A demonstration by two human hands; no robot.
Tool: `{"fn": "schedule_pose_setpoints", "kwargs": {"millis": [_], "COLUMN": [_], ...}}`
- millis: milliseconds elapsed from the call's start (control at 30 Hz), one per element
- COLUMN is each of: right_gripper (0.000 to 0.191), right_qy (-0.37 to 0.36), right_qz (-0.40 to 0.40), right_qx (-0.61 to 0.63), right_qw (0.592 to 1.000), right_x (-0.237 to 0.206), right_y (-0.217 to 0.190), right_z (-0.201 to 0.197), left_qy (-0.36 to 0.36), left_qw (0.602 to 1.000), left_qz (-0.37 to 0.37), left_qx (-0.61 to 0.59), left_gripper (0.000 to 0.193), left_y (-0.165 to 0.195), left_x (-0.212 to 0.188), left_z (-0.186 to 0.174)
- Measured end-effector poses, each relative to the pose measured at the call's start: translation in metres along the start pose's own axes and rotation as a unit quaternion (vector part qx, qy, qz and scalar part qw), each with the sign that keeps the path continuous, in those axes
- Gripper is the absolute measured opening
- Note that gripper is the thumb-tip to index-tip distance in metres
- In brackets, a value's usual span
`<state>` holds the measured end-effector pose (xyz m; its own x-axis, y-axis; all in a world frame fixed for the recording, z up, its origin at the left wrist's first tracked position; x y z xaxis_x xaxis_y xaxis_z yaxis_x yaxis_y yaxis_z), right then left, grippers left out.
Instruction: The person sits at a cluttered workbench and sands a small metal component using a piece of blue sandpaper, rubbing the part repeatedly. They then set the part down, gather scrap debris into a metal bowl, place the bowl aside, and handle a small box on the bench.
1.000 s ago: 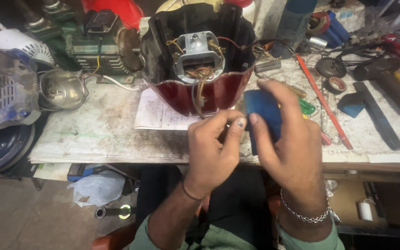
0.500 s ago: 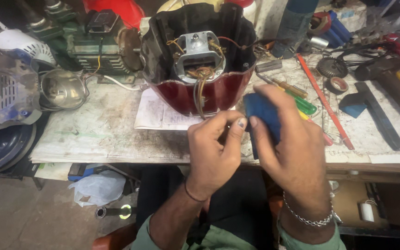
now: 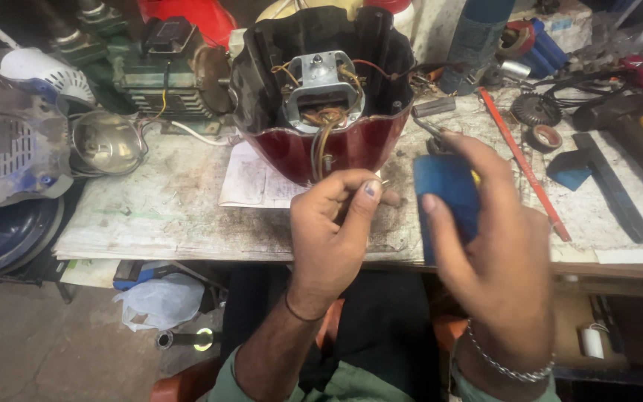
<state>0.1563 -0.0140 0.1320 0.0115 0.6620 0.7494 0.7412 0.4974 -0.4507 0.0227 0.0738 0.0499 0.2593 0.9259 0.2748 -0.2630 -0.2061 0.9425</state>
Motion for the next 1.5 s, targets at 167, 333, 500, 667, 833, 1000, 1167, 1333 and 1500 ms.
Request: {"fn": "schedule_pose_setpoints", "kwargs": {"millis": [167, 333, 500, 667, 833, 1000, 1167, 1333, 1500], "right_gripper": [0.047, 0.049, 0.048, 0.056, 0.063, 0.059, 0.024, 0.019, 0.024], "right_qy": [0.026, -0.046, -0.003, 0.001, 0.008, 0.004, -0.023, -0.03, -0.082], "right_qz": [-0.015, -0.027, -0.002, 0.019, -0.053, -0.046, 0.039, 0.006, 0.033], "right_qx": [0.036, -0.036, -0.011, 0.018, -0.029, -0.025, -0.035, -0.01, -0.04], "right_qw": [0.999, 0.998, 1.0, 1.0, 0.998, 0.999, 0.998, 0.999, 0.995], "right_x": [0.006, 0.007, 0.0, 0.001, 0.003, 0.003, -0.001, 0.002, 0.001], "right_y": [-0.003, 0.003, 0.008, 0.011, -0.003, -0.002, 0.012, 0.007, 0.013], "right_z": [0.013, 0.021, 0.006, 0.005, 0.0, 0.0, 0.003, 0.004, 0.01], "left_qy": [0.001, 0.018, -0.017, -0.034, 0.029, 0.073, 0.062, 0.079, 0.118], "left_qw": [1.0, 1.0, 0.999, 0.985, 0.93, 0.897, 0.903, 0.866, 0.821], "left_qz": [0.001, -0.011, 0.032, 0.099, 0.27, 0.324, 0.294, 0.313, 0.347], "left_qx": [-0.016, -0.019, 0.04, 0.138, 0.246, 0.293, 0.306, 0.382, 0.438], "left_gripper": [0.016, 0.016, 0.015, 0.014, 0.014, 0.017, 0.022, 0.031, 0.028], "left_y": [-0.003, -0.005, 0.006, 0.023, 0.058, 0.071, 0.073, 0.079, 0.082], "left_x": [-0.002, 0.0, -0.007, -0.013, -0.032, -0.042, -0.038, -0.043, -0.046], "left_z": [0.001, -0.003, 0.004, 0.007, 0.007, 0.009, 0.012, 0.018, 0.019]}}
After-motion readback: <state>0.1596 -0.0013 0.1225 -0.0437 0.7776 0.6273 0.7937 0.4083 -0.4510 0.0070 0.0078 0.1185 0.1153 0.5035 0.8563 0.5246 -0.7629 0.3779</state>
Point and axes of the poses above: each hand's wrist, its own x-axis towards the middle knuckle, its own z-axis out of the palm, y = z × x, the point moved 10 cm from there along x, towards the middle knuckle, and after that the axes turned 11 degrees about -z, right-handed, at the moved point
